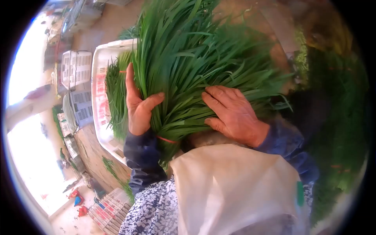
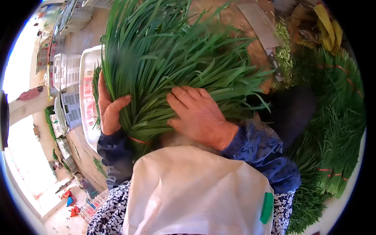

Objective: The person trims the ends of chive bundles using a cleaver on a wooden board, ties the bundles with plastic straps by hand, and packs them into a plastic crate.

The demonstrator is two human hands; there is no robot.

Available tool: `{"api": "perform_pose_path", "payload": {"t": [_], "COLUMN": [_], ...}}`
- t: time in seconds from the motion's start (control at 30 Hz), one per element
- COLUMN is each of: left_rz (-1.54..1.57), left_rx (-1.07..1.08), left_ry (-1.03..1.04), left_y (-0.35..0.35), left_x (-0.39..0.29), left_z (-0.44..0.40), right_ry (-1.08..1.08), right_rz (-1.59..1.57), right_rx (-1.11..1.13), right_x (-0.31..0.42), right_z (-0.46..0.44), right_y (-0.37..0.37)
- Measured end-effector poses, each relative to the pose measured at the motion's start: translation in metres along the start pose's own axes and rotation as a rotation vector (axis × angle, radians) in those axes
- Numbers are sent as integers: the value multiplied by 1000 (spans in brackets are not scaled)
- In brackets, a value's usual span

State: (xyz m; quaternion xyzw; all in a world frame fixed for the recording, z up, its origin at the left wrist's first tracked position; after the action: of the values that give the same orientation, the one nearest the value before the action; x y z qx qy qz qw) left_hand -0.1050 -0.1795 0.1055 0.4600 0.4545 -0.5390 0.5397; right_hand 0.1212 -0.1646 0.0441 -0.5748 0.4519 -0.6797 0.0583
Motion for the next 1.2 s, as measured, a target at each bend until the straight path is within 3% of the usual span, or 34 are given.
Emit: {"api": "perform_pose_path", "payload": {"t": [0.07, 0.33, 0.47, 0.53, 0.6, 0.63, 0.67, 0.7, 0.77, 0.8, 0.83, 0.9, 1.0, 1.03, 1.07, 1.13, 1.17, 1.2], "left_rz": [121, 30, 69, 17, -29, -83, -77, 11, 71, 70, -34, -106, -137, -126, -127, -405, -512, -513], "left_rx": [4, 0, 14, 30, 43, 49, 32, 34, 5, -4, 8, 15, 54, 33, 32, 24, 15, 21], "left_ry": [63, 43, 28, 11, 28, 47, 41, 49, 58, 65, 41, 39, -40, -57, -47, -42, -30, -32], "left_y": [7, 9, 14, 18, 15, 12, 12, 11, 10, 6, 3, 7, 4, 5, 5, 5, 6, 5], "left_x": [-2, -11, -8, -10, -8, -7, -8, -10, -7, -6, -5, -4, -3, -3, -3, -4, -6, -5], "left_z": [1, 1, 3, 3, 3, 5, 8, 8, 7, 8, 7, 2, 3, 4, 2, 3, 4, 4], "right_ry": [-12, -8, -50, -246, -187, -201, -258, -32, 415, 257, 241, -13, -318, -239, -344, 218, 219, 126], "right_rz": [-25, -11, 202, 120, 357, 564, 519, 489, 495, 603, 703, 416, -138, -24, 208, 391, 384, 233], "right_rx": [14, 53, 13, 112, 48, 212, -114, -281, -87, -268, -386, -535, -29, 122, -8, -312, -308, -486], "right_x": [-1, 2, 16, 19, -2, -21, -58, -76, -91, -89, -59, -22, 5, -10, -45, -67, -64, -54], "right_z": [8, 8, -16, -39, -62, -72, -77, -76, -58, -47, -41, -35, -38, -39, -45, -41, -44, -48], "right_y": [3, -6, -32, -37, -20, -25, -21, -34, -81, -103, -120, -119, -57, -38, -28, -51, -59, -74]}}
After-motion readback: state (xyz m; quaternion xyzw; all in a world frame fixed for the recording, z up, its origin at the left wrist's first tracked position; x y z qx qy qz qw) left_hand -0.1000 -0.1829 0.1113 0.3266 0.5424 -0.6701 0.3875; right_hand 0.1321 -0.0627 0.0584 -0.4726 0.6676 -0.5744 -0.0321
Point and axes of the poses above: each hand's wrist, its own z-axis away from the middle knuckle, its own y-axis out of the palm, x = y × z, the point moved 1 cm from there along -z, towards the middle knuckle, and after that the axes turned 15 degrees about x, right-handed, at the moved point
